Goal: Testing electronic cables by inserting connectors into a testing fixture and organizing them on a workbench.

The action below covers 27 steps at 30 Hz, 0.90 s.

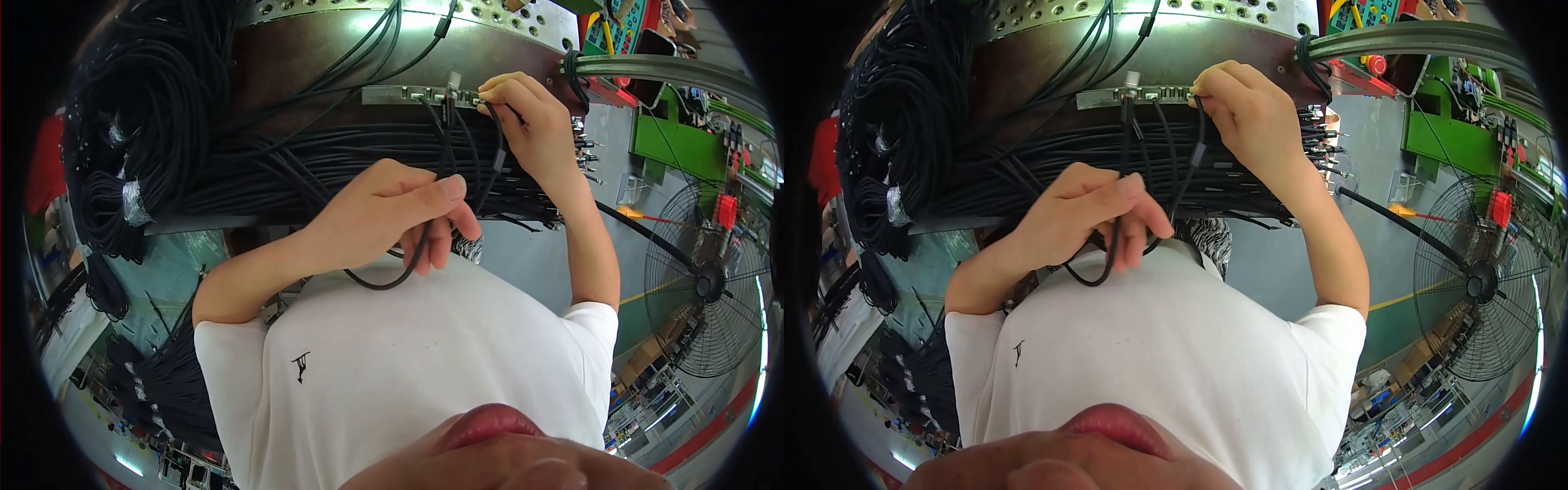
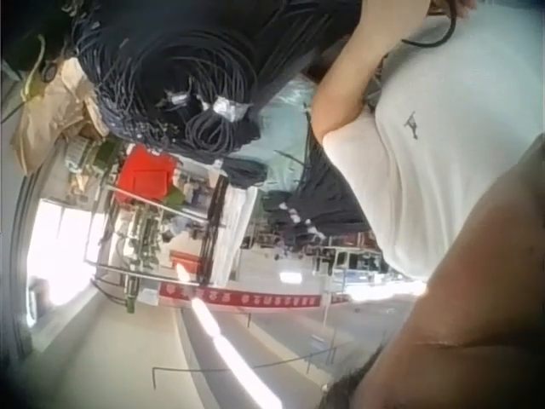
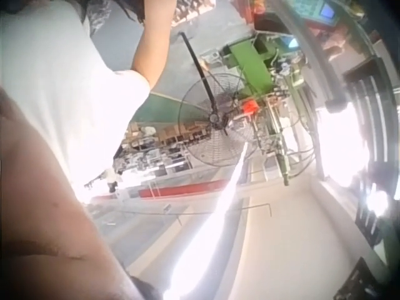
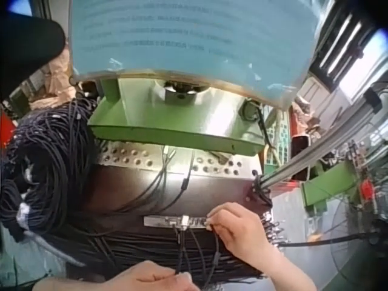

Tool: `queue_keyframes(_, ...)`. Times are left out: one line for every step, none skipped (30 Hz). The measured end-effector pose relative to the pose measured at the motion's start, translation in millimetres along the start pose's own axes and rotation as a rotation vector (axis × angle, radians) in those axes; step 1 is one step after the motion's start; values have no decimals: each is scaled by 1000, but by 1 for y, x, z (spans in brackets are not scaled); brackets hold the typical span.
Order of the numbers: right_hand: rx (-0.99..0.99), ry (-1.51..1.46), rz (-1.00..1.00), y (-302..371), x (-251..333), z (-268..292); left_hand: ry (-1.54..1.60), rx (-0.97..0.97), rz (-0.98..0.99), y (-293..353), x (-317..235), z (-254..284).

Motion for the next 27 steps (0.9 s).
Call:
queue_keyframes(-27,-5,15,2,-1,-1,0,3,0,-4,1,0)
queue_keyframes(-54,-7,20,3,0,-1,-26,6,4,-7,1,-1)
queue_keyframes(-54,-3,15,4,-2,0,-51,7,6,-10,2,-2)
queue_keyframes(-32,-14,7,5,-4,0,-44,-3,29,-11,5,-3)
queue_keyframes(-13,-27,0,5,-5,0,-49,-1,29,-12,4,-3)
queue_keyframes(28,-40,-40,5,-6,1,-40,4,42,-13,3,-2)
queue_keyframes(22,-38,-41,5,-3,6,-31,10,56,-13,3,-3)
queue_keyframes(-22,91,67,0,7,15,-37,5,55,-13,1,-1)
queue_keyframes(-64,222,175,-4,19,25,-33,47,65,-14,1,-3)
queue_keyframes(-106,234,210,-12,36,33,-29,89,76,-14,0,-4)
queue_keyframes(-107,237,203,-17,38,37,-31,94,81,-14,0,-9)
queue_keyframes(-53,273,362,-20,46,35,-32,111,89,-13,-3,-14)
queue_keyframes(3,307,520,-18,53,33,-31,128,98,-12,-7,-20)
queue_keyframes(-51,306,554,-14,54,35,100,59,114,-9,-12,-20)
queue_keyframes(-103,291,556,-15,63,40,234,-19,64,-11,-17,-17)
queue_keyframes(-106,334,546,-18,66,44,239,-48,11,-18,-22,-10)
queue_keyframes(-107,376,530,-18,69,46,245,-75,-37,-25,-24,-5)
queue_keyframes(-107,373,529,-16,70,47,196,-93,-36,-23,-27,-7)
queue_keyframes(-117,401,534,-13,69,48,199,-94,-33,-20,-30,-6)
queue_keyframes(-127,431,538,-10,69,49,91,-90,-23,-17,-32,-6)
queue_keyframes(-126,429,536,-7,70,46,-17,-86,-12,-16,-32,-7)
queue_keyframes(-159,440,531,-3,71,42,-133,-188,-81,-15,-34,-6)
queue_keyframes(-194,450,531,-1,73,38,-131,-191,-81,-17,-27,-7)
queue_keyframes(-208,509,485,0,74,33,-705,-508,-427,-11,-35,-5)
queue_keyframes(-208,508,482,0,72,35,-1284,-814,-776,1,-41,-17)
queue_keyframes(-180,531,404,-3,63,39,-1193,-738,-656,-3,-39,-12)
queue_keyframes(-151,552,327,-4,52,43,-1192,-740,-653,0,-41,-12)
Point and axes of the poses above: each hand's wrist, its own y-axis away from the middle knuckle, its own z-axis out of the back of the hand, x = y × z, the point moved 5 cm from there along -y, towards the middle knuckle, and after that the axes turned 8 degrees about z, right-handed, at the moved point
